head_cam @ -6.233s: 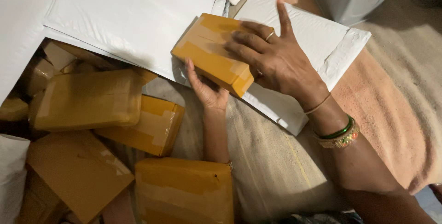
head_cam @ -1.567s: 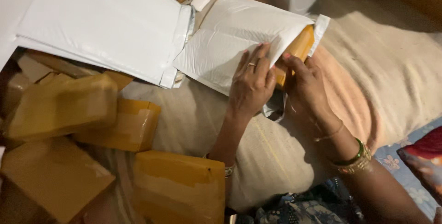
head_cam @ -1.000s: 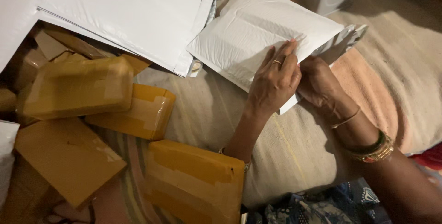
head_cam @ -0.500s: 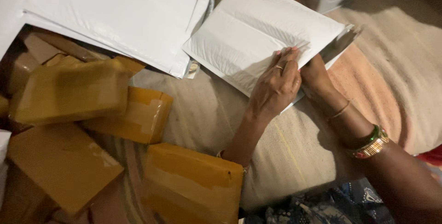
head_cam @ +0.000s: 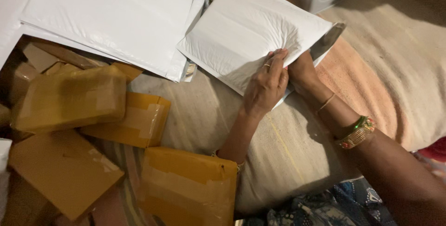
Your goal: The person wraps small brown cardboard boxes inside white poly mailers. They place a box into a mailer, fold the top flap over, and press the seal to close it. The process is repeated for multiple boxes.
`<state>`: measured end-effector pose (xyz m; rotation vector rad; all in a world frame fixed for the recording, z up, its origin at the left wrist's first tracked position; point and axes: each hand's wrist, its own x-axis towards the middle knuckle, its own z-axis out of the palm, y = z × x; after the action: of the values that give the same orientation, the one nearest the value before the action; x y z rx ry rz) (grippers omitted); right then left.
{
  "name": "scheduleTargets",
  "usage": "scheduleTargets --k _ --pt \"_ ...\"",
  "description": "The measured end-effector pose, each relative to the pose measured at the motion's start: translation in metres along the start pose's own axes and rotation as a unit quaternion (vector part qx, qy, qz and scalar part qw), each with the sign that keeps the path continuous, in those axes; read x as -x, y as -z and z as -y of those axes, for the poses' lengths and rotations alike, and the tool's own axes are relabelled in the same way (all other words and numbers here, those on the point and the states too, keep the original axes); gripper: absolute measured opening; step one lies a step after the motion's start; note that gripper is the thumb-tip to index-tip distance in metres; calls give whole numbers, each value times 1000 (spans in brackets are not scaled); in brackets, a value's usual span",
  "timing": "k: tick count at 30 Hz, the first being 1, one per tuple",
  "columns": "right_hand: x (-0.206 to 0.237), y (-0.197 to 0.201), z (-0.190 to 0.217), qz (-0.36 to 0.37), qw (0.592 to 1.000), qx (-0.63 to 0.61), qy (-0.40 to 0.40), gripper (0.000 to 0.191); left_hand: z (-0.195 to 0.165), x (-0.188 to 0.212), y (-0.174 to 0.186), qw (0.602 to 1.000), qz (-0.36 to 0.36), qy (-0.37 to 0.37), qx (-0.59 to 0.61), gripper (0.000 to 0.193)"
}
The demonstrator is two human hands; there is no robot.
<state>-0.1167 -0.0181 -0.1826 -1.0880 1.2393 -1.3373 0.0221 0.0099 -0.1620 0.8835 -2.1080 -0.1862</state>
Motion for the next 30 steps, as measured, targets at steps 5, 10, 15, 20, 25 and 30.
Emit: scheduleTargets --k 5,10,15,20,25,30 --pt "5 -3 1 -28 999 38 8 16 -7 -3 14 998 -4 23 52 33" --pt "21 5 26 4 987 162 6 25 -17 2 28 995 5 55 88 34" --pt "40 42 77 73 912 402 -43 24 -14 3 25 997 53 41 40 36" --pt "27 93 96 -117 739 654 116 52 -10 7 16 998 59 -9 -6 30" --pt "0 114 93 -7 880 462 106 68 -12 5 24 973 212 85 -8 49" --pt "31 121 113 29 905 417 -79 58 -17 11 54 988 151 14 0 49"
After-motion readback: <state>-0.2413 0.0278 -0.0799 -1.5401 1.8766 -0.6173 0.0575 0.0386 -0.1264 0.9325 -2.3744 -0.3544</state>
